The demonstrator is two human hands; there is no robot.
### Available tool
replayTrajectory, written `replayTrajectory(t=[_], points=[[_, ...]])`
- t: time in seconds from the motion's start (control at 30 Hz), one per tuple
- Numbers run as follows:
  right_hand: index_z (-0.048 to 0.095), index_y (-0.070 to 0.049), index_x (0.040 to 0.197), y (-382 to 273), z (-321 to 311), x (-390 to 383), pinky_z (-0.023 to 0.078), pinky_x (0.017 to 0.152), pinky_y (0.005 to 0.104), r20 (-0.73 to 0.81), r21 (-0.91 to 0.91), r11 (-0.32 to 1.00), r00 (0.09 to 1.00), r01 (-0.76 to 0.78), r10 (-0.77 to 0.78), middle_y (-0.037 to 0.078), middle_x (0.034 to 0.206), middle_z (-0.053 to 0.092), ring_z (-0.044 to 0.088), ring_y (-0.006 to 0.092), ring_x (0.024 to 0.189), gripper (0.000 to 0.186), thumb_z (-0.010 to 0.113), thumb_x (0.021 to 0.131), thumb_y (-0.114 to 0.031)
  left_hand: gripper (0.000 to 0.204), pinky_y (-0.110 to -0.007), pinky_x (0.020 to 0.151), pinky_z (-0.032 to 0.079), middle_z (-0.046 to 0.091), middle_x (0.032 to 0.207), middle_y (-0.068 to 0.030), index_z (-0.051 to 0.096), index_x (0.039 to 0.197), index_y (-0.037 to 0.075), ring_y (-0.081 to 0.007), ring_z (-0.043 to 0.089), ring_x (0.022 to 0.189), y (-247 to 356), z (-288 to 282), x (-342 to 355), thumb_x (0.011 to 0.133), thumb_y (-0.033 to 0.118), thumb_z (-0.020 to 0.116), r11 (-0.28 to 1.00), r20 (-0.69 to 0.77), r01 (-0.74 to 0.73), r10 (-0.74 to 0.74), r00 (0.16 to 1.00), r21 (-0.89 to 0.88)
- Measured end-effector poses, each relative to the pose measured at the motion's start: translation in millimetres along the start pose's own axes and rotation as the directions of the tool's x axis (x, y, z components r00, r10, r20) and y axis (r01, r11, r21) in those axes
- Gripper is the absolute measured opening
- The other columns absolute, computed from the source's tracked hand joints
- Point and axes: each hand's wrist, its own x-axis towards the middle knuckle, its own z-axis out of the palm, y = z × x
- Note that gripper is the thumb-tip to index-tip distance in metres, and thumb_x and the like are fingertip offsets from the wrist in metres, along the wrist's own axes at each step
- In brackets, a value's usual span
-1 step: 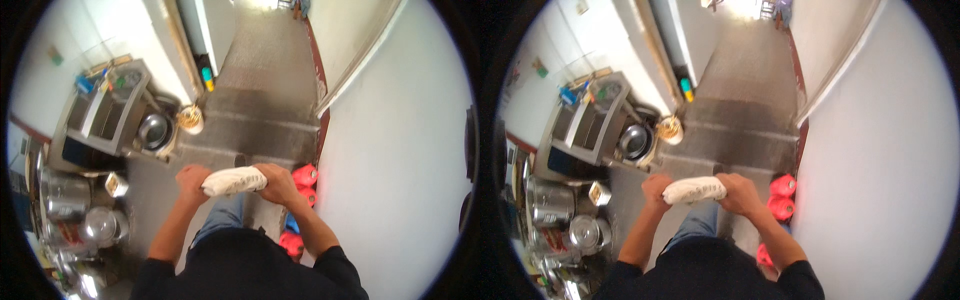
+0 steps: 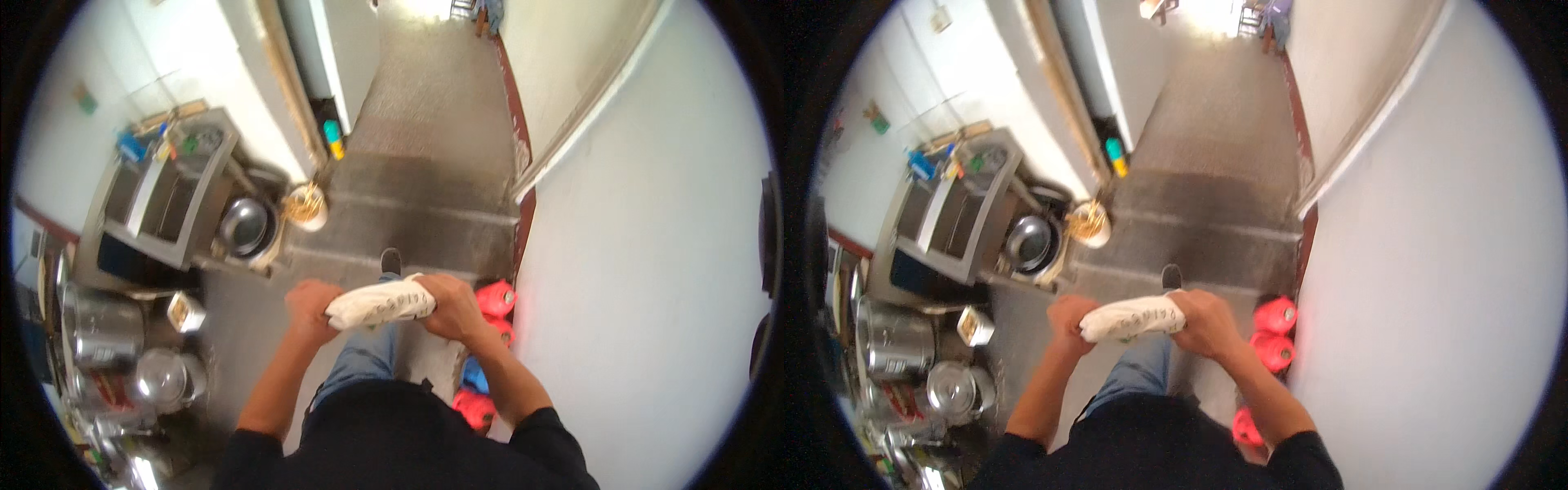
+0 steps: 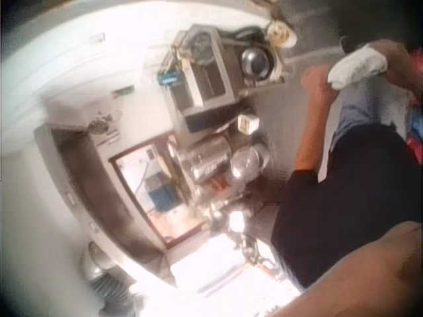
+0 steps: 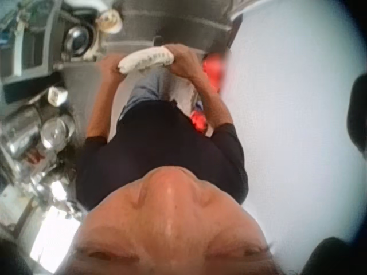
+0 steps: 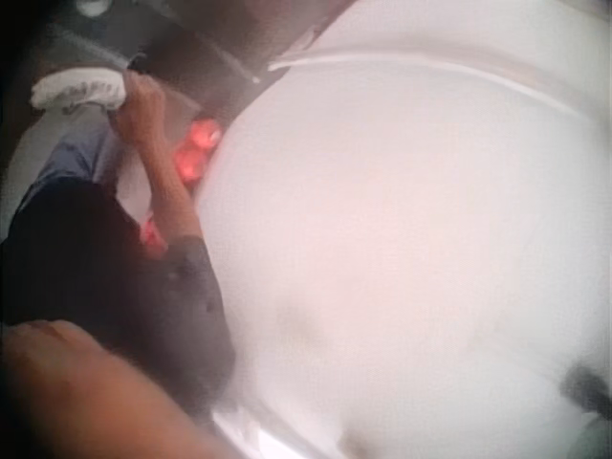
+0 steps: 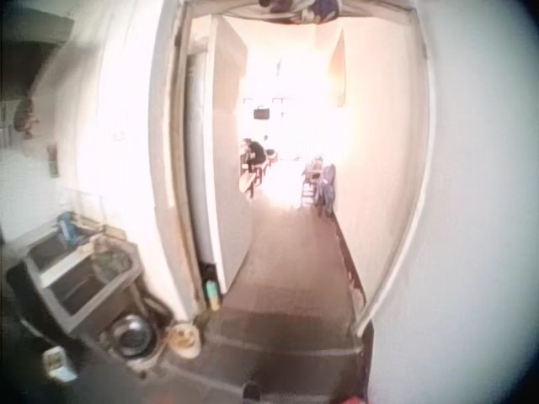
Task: The person picks up a small wooden chair, sits on the floor, and uses a screwdriver to tighten a screw on the chair's leg. After finishing, they stand up, walk to a storage area, retrieve a cloth, and return to a table to wipe it.
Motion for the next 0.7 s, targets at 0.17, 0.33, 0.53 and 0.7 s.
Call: replayTrajectory(t=[0.17, 0.33, 0.53, 0.7], points=[[0.069, -0.001, 0.107, 104, -77, 162, 0.053, 0.081, 0.0311, 0.048, 0.415, 0.875, 0.966, -0.249, 0.252, 0.009, 0.096, 0.074, 0.069, 0.0156, 0.088, 0.028, 0.072, 0.079, -0.003, 0.055, -0.047, 0.105, 0.044, 0.057, 0.136, -0.0160, 0.071, 0.120, 0.006, -0.0349, 0.054, 0.130, -37, 47, 204, 0.075, 0.034, 0.087, 0.813, -0.023, -0.224, 0.251, 0.968, -0.537], [0.068, -0.001, 0.112, 199, -150, 308, 0.051, 0.086, 0.0287, 0.128, 0.737, 0.467, 0.779, -0.488, 0.613, 0.003, 0.105, 0.070, 0.065, 0.0131, 0.095, 0.029, 0.070, 0.084, -0.004, 0.053, -0.040, 0.098, 0.050, 0.063, 0.125, -0.0170, 0.064, 0.126, 0.004, -0.0332, 0.063, 0.114, -11, 55, 442, 0.080, 0.022, 0.083, 0.565, 0.234, 0.164, 0.054, 0.971, -0.809], [0.068, 0.000, 0.116, 238, -251, 434, 0.053, 0.085, 0.0309, -0.006, 0.860, 0.309, 0.598, -0.406, 0.802, 0.006, 0.105, 0.071, 0.067, 0.0152, 0.095, 0.029, 0.069, 0.088, -0.008, 0.046, -0.040, 0.083, 0.055, 0.064, 0.108, -0.0164, 0.065, 0.123, 0.004, -0.0344, 0.066, 0.096, 0, 47, 664, 0.078, 0.004, 0.076, 0.690, -0.027, -0.276, 0.349, 0.937, -0.669], [0.058, 0.000, 0.130, 292, -327, 540, 0.057, 0.088, 0.0371, 0.043, 0.953, 0.152, 0.612, -0.263, 0.790, 0.014, 0.115, 0.068, 0.069, 0.0239, 0.101, 0.042, 0.064, 0.094, -0.022, 0.063, -0.040, 0.073, 0.056, 0.060, 0.091, -0.0106, 0.065, 0.133, 0.012, -0.0285, 0.066, 0.085, 2, 59, 819, 0.071, 0.001, 0.073, 0.833, -0.022, -0.305, 0.332, 0.943, -0.462]])
